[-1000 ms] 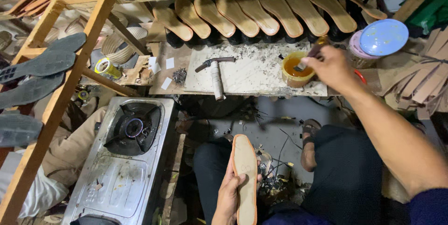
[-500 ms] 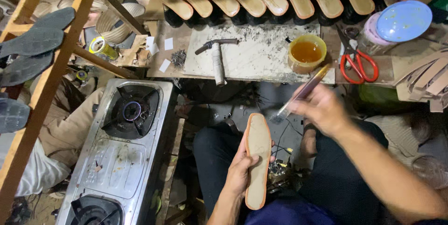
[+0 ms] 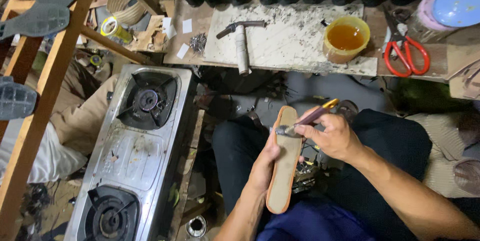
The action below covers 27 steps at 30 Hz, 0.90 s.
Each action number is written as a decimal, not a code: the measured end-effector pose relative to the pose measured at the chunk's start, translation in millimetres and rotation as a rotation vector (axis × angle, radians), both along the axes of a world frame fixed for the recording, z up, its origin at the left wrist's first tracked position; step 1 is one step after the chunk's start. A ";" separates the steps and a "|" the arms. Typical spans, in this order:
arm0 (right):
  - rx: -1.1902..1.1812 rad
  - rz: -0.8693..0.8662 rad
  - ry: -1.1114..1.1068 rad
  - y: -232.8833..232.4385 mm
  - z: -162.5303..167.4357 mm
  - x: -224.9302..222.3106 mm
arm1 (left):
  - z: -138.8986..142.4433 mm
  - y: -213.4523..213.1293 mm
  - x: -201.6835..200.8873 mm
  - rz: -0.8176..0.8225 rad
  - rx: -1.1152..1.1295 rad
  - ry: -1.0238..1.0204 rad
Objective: The person sits on the floor and applies adhesive with a brush to the underside of shoe insoles, dipping the brush into a container of glue between insoles. Coated insoles are stacked in one hand and finished ones are placed on a rack above the workbench.
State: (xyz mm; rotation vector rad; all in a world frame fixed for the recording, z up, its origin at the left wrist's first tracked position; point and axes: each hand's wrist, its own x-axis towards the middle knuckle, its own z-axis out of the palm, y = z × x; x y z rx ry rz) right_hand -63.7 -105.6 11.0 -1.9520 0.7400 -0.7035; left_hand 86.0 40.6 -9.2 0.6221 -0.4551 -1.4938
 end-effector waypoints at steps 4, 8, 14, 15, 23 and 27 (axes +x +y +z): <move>0.178 0.046 0.151 18.1 -14.3 -3.5 | -10.1 -4.1 1.6 0.025 0.020 0.273; 0.076 0.118 0.094 39.7 -18.6 -1.8 | -14.7 -12.2 8.9 0.095 0.147 0.334; 0.071 0.353 0.040 51.4 -2.8 -9.0 | -21.8 -5.8 13.2 0.026 -0.172 0.492; 0.092 0.311 0.130 45.0 1.6 -11.7 | -23.1 -3.3 13.8 0.007 -0.190 0.535; -0.221 -0.481 0.020 -104.6 32.2 -38.4 | -28.0 13.9 21.1 0.139 0.132 0.274; -0.374 -0.438 0.046 -165.2 29.5 -40.4 | -26.4 16.7 18.8 0.157 0.173 0.275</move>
